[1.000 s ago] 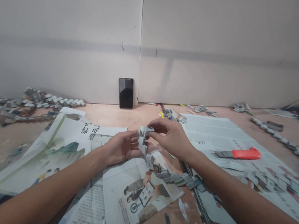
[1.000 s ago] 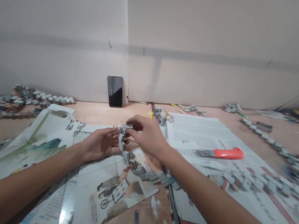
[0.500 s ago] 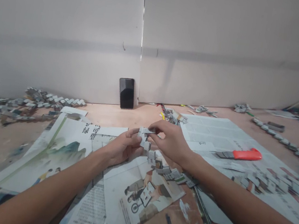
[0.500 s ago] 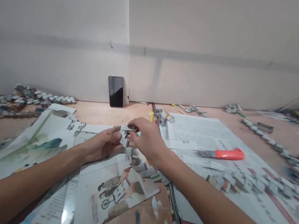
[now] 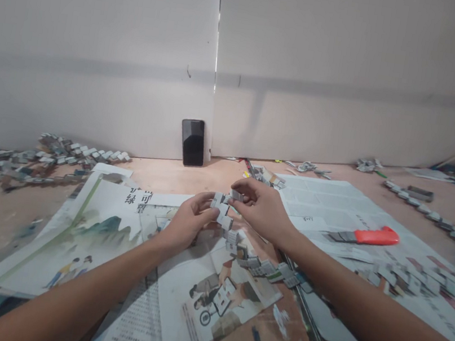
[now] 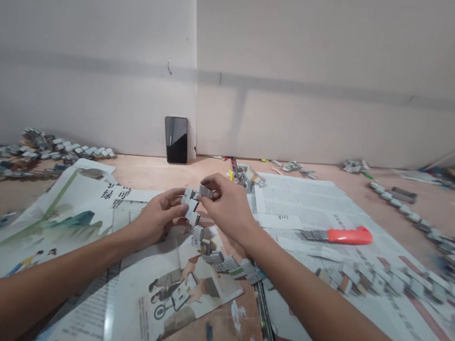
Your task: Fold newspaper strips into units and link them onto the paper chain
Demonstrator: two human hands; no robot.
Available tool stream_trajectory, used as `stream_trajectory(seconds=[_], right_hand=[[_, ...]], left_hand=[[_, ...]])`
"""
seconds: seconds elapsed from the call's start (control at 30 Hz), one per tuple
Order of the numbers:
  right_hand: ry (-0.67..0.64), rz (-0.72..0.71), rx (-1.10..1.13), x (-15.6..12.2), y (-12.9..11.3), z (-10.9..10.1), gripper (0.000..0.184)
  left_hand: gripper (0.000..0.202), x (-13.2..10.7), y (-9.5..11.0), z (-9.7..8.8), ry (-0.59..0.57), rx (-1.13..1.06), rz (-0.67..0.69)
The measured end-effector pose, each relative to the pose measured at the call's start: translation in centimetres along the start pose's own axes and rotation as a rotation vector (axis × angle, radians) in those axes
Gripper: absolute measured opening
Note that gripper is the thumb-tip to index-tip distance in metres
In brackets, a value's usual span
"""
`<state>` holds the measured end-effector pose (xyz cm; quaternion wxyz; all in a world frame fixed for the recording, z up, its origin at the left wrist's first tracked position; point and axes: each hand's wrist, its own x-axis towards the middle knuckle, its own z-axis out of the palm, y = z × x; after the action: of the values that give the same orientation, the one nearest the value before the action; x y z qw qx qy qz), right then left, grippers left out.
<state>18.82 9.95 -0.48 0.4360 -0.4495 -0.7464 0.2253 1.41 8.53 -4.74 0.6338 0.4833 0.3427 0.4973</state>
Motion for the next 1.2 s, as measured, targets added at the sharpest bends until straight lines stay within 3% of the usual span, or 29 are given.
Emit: stream_trajectory(seconds=[0.23, 0.43, 0.67, 0.73, 0.87, 0.93, 1.03, 1.2], right_hand=[[0.054, 0.285, 0.326, 0.0, -0.2, 0.7, 0.021], [0.101, 0.467, 0.624, -1.2, -1.0, 1.9, 0.027], [0.085, 0.364, 0.46, -0.9, -0.9, 1.7, 0.021], [-0.022, 0.325, 0.47, -0.4, -0.7, 0.9, 0.024], [-0.414, 0.234, 0.583, 0.3, -0.1, -0.9, 0.043], [-0.497, 0.208, 0.54, 0.4, 0.2, -1.4, 0.037], [-0.404, 0.199, 0.407, 0.4, 0.4, -1.2, 0.022], [-0.297, 0.18, 0.339, 0.2, 0.3, -0.2, 0.024]], left_hand=[[0.033, -0.7, 0.3, 1.1, 0.085, 0.183, 0.188], [0.036, -1.4, 0.3, 1.7, 0.129, 0.253, 0.208], [0.031, -1.2, 0.2, 1.5, 0.122, 0.219, 0.203], [0.03, -0.8, 0.2, 1.1, 0.134, 0.148, 0.174], [0.036, -0.2, 0.1, 0.5, 0.09, -0.05, 0.121], [0.038, 0.0, -0.1, 0.3, 0.065, -0.104, 0.103], [0.039, 0.1, -0.3, 0.3, 0.043, -0.13, 0.098], [0.035, -0.1, -0.2, 0.3, 0.005, -0.097, 0.091]])
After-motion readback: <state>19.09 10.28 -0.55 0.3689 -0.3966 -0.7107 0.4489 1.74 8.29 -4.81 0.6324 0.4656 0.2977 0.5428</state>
